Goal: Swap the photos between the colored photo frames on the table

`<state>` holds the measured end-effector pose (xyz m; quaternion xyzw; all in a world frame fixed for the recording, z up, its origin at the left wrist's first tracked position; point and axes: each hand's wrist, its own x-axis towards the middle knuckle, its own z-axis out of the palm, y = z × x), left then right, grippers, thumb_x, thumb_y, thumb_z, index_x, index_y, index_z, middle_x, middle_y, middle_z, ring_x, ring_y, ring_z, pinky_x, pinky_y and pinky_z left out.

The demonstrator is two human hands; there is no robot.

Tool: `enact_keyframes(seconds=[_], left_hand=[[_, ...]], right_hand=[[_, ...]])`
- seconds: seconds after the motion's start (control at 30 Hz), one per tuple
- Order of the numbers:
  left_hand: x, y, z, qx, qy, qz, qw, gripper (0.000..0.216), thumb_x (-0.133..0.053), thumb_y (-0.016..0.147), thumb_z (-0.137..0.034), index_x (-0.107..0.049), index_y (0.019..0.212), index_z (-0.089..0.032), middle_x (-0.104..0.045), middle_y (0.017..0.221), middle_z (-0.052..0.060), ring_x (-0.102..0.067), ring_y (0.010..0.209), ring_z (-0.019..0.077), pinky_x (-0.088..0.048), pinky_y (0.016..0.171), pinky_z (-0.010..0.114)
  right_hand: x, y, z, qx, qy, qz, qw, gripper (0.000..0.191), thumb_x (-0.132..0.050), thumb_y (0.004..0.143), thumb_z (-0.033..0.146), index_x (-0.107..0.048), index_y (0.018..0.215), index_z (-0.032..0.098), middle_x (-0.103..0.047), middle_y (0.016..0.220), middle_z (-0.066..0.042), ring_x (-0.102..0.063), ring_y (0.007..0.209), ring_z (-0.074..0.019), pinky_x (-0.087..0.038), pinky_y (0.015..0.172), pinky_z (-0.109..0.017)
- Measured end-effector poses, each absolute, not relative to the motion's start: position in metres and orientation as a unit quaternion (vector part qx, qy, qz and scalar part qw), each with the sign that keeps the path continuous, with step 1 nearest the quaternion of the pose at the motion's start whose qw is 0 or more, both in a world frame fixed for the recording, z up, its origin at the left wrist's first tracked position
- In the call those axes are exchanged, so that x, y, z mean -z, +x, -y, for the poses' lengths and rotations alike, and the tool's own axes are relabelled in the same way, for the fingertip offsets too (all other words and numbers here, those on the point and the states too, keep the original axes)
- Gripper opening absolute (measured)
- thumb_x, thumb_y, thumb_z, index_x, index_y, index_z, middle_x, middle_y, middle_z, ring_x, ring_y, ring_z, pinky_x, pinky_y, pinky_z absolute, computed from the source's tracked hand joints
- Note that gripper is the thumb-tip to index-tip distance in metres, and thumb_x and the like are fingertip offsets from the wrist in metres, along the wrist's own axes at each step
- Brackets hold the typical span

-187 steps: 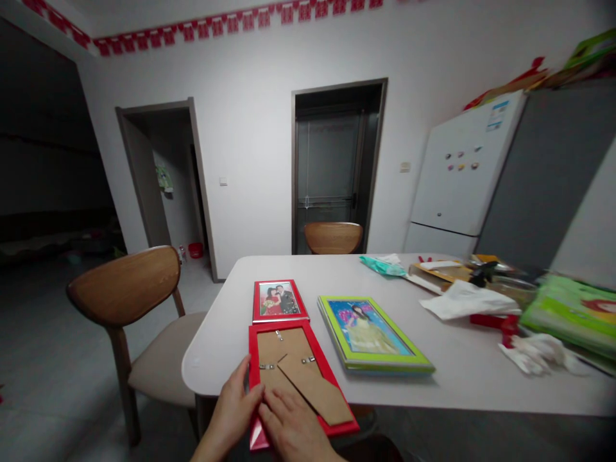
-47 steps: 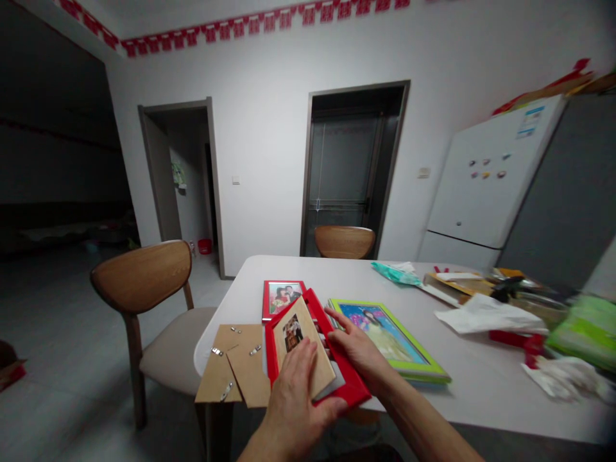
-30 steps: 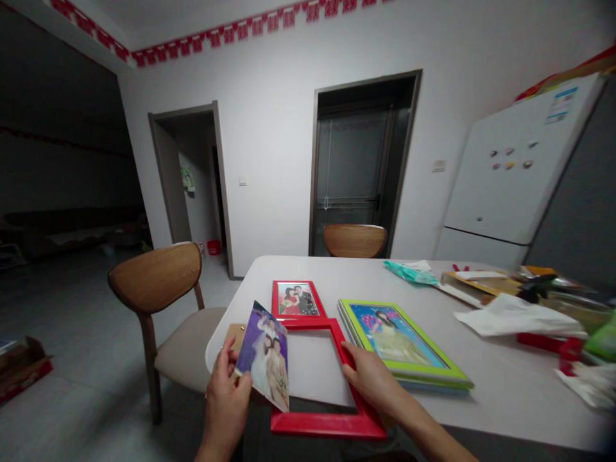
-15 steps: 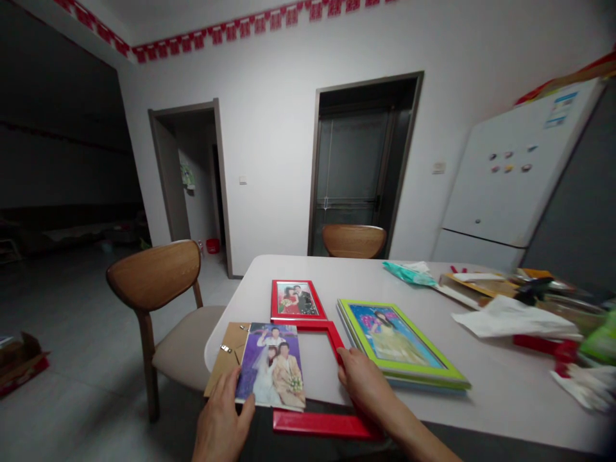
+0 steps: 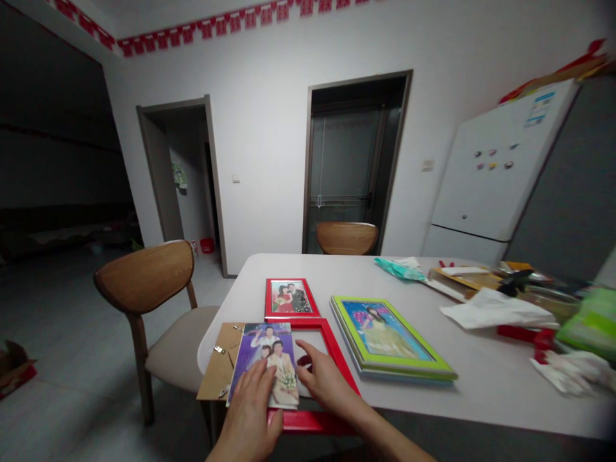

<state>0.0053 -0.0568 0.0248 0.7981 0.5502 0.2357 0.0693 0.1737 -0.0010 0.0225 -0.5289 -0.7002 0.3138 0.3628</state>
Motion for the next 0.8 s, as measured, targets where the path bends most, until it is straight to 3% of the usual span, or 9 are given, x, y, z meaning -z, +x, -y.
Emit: enact_keyframes(seconds=[0.1, 0.2, 0.3, 0.4, 0.53, 0.67, 0.8], left_hand=[[-0.023, 0.016, 0.052, -0.242, 0.803, -0.541, 0.063, 0.058, -0.045, 0.060, -0.015, -0.042, 0.118, -0.011, -0.039, 0.127, 0.014, -0.032, 0.118, 0.0268, -0.029, 0.097, 0.045], [-0.022, 0.020, 0.045, -0.288, 0.798, -0.527, 0.049, 0.065, -0.043, 0.056, -0.009, -0.039, 0.120, -0.008, -0.034, 0.130, 0.015, -0.028, 0.121, 0.0267, -0.026, 0.098, 0.045], [-0.031, 0.019, 0.040, -0.392, 0.769, -0.502, 0.063, 0.057, -0.037, 0.063, -0.007, -0.039, 0.120, -0.008, -0.038, 0.128, 0.013, -0.030, 0.120, 0.0213, -0.026, 0.100, 0.041], [-0.049, 0.015, 0.040, -0.513, 0.685, -0.502, 0.128, 0.043, -0.032, 0.077, -0.016, -0.041, 0.118, -0.014, -0.046, 0.123, 0.008, -0.039, 0.115, 0.0172, -0.030, 0.098, 0.035], [-0.066, 0.020, 0.046, -0.644, 0.541, -0.497, 0.214, 0.037, -0.036, 0.080, -0.029, -0.043, 0.115, -0.019, -0.049, 0.120, 0.004, -0.039, 0.114, 0.0171, -0.030, 0.098, 0.032], [-0.061, 0.036, 0.047, -0.694, 0.457, -0.441, 0.340, 0.042, -0.038, 0.080, -0.033, -0.038, 0.118, -0.017, -0.051, 0.118, 0.005, -0.045, 0.110, 0.0179, -0.036, 0.094, 0.031], [-0.054, 0.044, 0.044, -0.681, 0.438, -0.413, 0.417, 0.047, -0.045, 0.075, -0.033, -0.036, 0.118, -0.015, -0.051, 0.117, 0.009, -0.048, 0.106, 0.0184, -0.039, 0.090, 0.030]], right_hand=[[-0.022, 0.153, -0.005, -0.433, -0.507, 0.611, 0.427, 0.059, -0.045, 0.059, 0.009, -0.040, 0.118, 0.013, -0.055, 0.062, 0.003, -0.047, 0.048, -0.0080, -0.038, 0.046, -0.018], [-0.041, 0.137, 0.000, -0.485, -0.452, 0.556, 0.501, 0.059, -0.047, 0.060, 0.011, -0.038, 0.118, 0.014, -0.049, 0.057, 0.006, -0.040, 0.041, -0.0054, -0.034, 0.040, -0.017], [-0.069, 0.129, 0.013, -0.496, -0.385, 0.556, 0.544, 0.058, -0.052, 0.066, 0.020, -0.034, 0.121, 0.017, -0.052, 0.067, 0.004, -0.045, 0.046, -0.0058, -0.038, 0.044, -0.018], [-0.081, 0.132, 0.020, -0.494, -0.346, 0.570, 0.559, 0.051, -0.051, 0.070, 0.030, -0.037, 0.119, 0.019, -0.055, 0.085, -0.002, -0.054, 0.064, -0.0101, -0.044, 0.055, -0.022], [-0.060, 0.146, 0.015, -0.531, -0.451, 0.487, 0.527, 0.047, -0.052, 0.070, 0.034, -0.044, 0.112, 0.017, -0.056, 0.090, -0.006, -0.057, 0.072, -0.0136, -0.045, 0.061, -0.026], [-0.039, 0.152, 0.009, -0.652, -0.436, 0.344, 0.516, 0.050, -0.051, 0.070, 0.034, -0.038, 0.115, 0.017, -0.060, 0.080, -0.004, -0.058, 0.061, -0.0112, -0.046, 0.058, -0.025], [-0.045, 0.165, 0.006, -0.643, -0.360, 0.345, 0.581, 0.037, -0.049, 0.068, 0.025, -0.045, 0.104, 0.017, -0.064, 0.081, -0.005, -0.060, 0.069, -0.0150, -0.047, 0.059, -0.025]])
